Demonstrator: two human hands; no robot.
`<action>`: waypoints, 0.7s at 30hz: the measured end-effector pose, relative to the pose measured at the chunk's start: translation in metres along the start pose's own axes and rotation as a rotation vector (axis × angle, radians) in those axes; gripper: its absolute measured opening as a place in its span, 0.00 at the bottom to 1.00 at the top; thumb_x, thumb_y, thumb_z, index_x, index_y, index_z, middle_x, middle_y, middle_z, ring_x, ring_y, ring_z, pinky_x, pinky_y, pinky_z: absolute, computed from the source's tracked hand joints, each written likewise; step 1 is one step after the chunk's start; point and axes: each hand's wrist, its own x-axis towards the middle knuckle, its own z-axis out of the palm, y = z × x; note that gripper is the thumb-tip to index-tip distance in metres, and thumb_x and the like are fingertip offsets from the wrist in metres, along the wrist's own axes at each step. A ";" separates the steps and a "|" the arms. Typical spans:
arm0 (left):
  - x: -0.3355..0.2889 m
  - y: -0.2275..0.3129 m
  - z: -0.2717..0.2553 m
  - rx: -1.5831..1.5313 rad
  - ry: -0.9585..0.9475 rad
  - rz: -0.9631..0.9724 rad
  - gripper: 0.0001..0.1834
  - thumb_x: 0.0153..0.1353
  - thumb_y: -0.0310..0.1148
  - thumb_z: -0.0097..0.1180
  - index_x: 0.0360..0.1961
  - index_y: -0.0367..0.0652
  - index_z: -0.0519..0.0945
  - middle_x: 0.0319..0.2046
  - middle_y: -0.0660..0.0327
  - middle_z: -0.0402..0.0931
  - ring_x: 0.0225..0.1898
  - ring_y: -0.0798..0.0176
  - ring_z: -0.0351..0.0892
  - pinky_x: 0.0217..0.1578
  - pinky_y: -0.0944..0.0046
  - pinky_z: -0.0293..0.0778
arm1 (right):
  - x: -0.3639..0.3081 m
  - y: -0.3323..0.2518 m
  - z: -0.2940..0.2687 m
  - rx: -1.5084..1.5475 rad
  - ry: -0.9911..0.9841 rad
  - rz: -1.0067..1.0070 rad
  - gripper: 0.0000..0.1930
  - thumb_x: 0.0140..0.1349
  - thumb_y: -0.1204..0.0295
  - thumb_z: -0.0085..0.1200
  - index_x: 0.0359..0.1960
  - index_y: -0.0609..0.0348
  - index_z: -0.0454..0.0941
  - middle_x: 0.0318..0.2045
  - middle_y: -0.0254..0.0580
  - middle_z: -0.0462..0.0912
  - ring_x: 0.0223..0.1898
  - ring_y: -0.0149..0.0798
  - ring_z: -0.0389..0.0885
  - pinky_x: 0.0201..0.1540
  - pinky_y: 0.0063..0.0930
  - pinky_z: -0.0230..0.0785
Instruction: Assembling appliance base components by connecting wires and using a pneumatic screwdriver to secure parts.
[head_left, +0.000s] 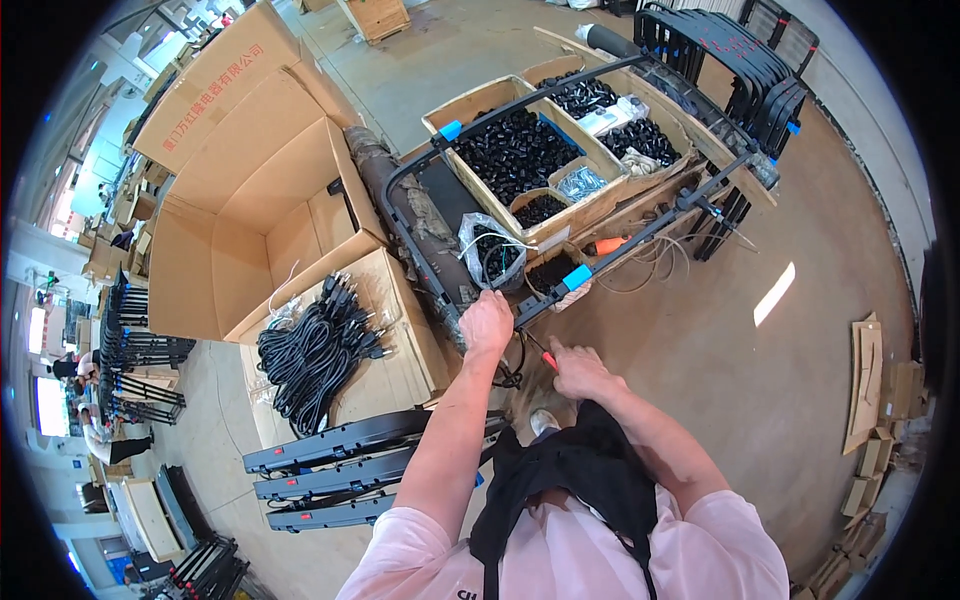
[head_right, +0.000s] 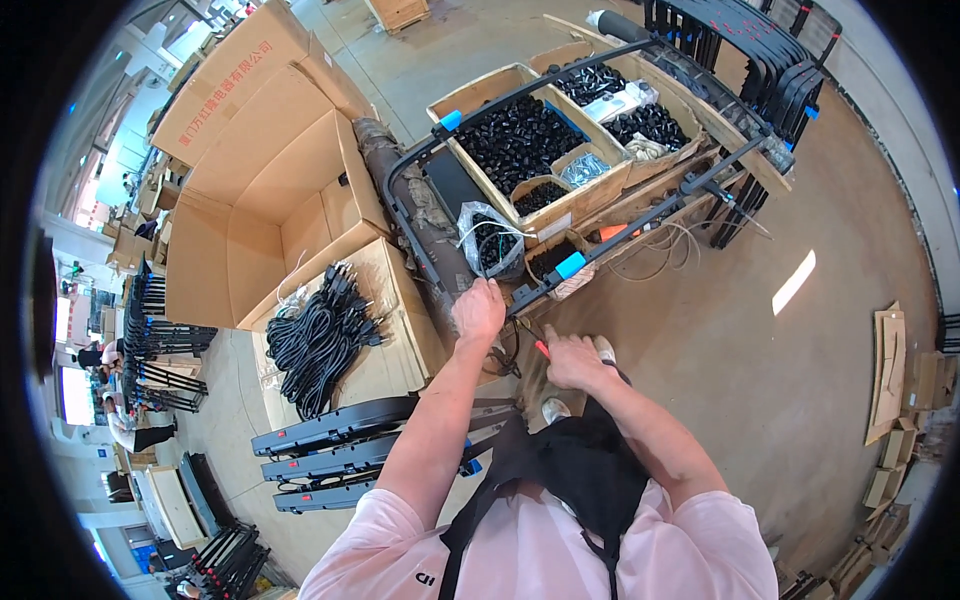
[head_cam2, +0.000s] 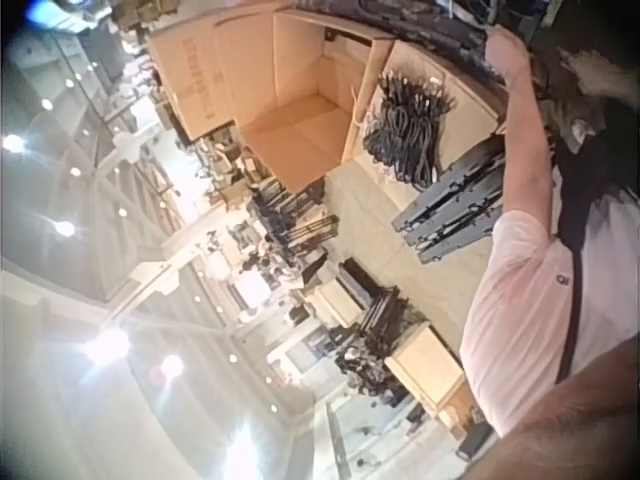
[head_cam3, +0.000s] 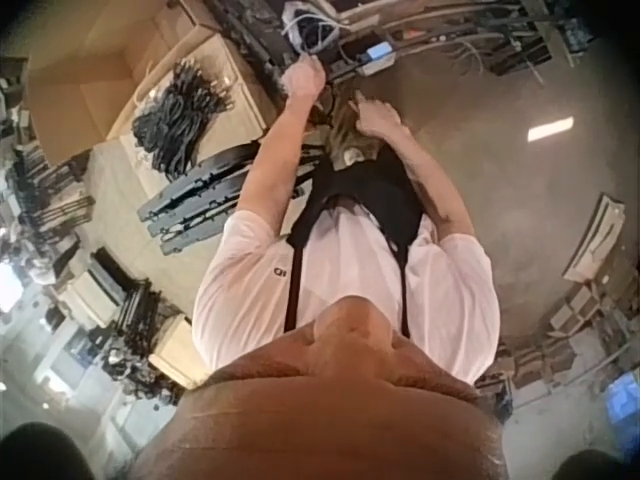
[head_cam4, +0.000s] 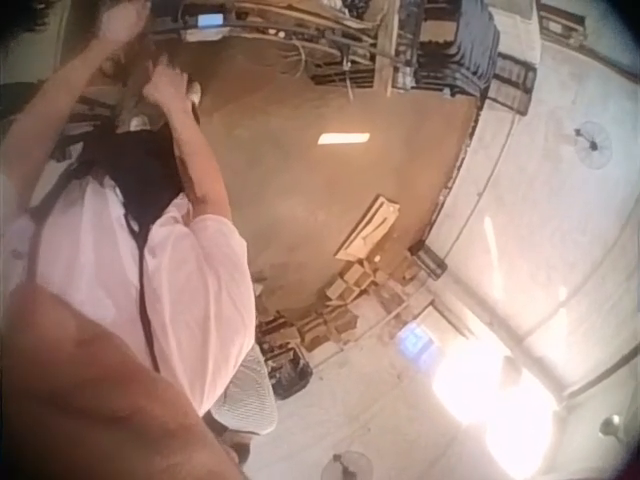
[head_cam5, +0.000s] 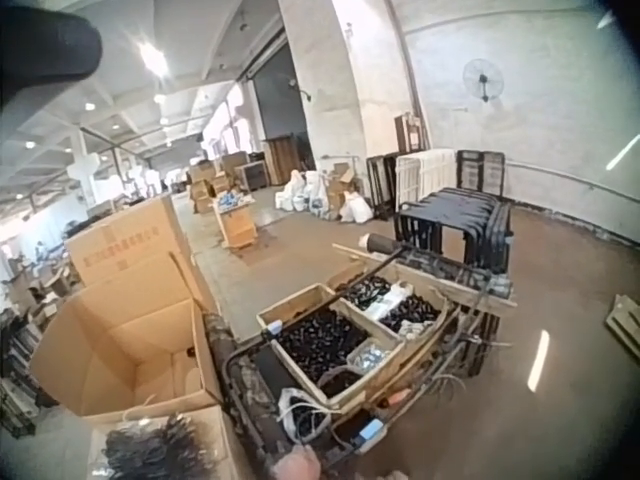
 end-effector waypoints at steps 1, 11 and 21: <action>-0.001 0.000 0.000 0.006 -0.008 -0.004 0.21 0.76 0.43 0.49 0.34 0.38 0.83 0.29 0.40 0.86 0.33 0.36 0.88 0.39 0.39 0.83 | 0.006 0.004 0.006 -0.367 0.106 0.032 0.40 0.57 0.75 0.54 0.77 0.52 0.65 0.55 0.61 0.84 0.55 0.56 0.83 0.56 0.42 0.75; 0.009 0.008 -0.007 -0.075 -0.037 -0.215 0.18 0.75 0.44 0.50 0.36 0.39 0.81 0.30 0.42 0.86 0.35 0.38 0.88 0.39 0.43 0.80 | 0.057 0.032 -0.043 -0.043 -0.192 0.228 0.20 0.63 0.64 0.56 0.54 0.60 0.81 0.46 0.62 0.87 0.51 0.58 0.86 0.53 0.49 0.77; 0.093 -0.010 -0.069 -1.708 0.346 -0.484 0.13 0.75 0.39 0.59 0.34 0.43 0.77 0.24 0.63 0.75 0.27 0.65 0.74 0.34 0.62 0.73 | 0.202 0.129 0.067 0.558 -0.399 0.193 0.18 0.63 0.55 0.69 0.40 0.56 0.83 0.26 0.41 0.85 0.30 0.43 0.85 0.34 0.41 0.80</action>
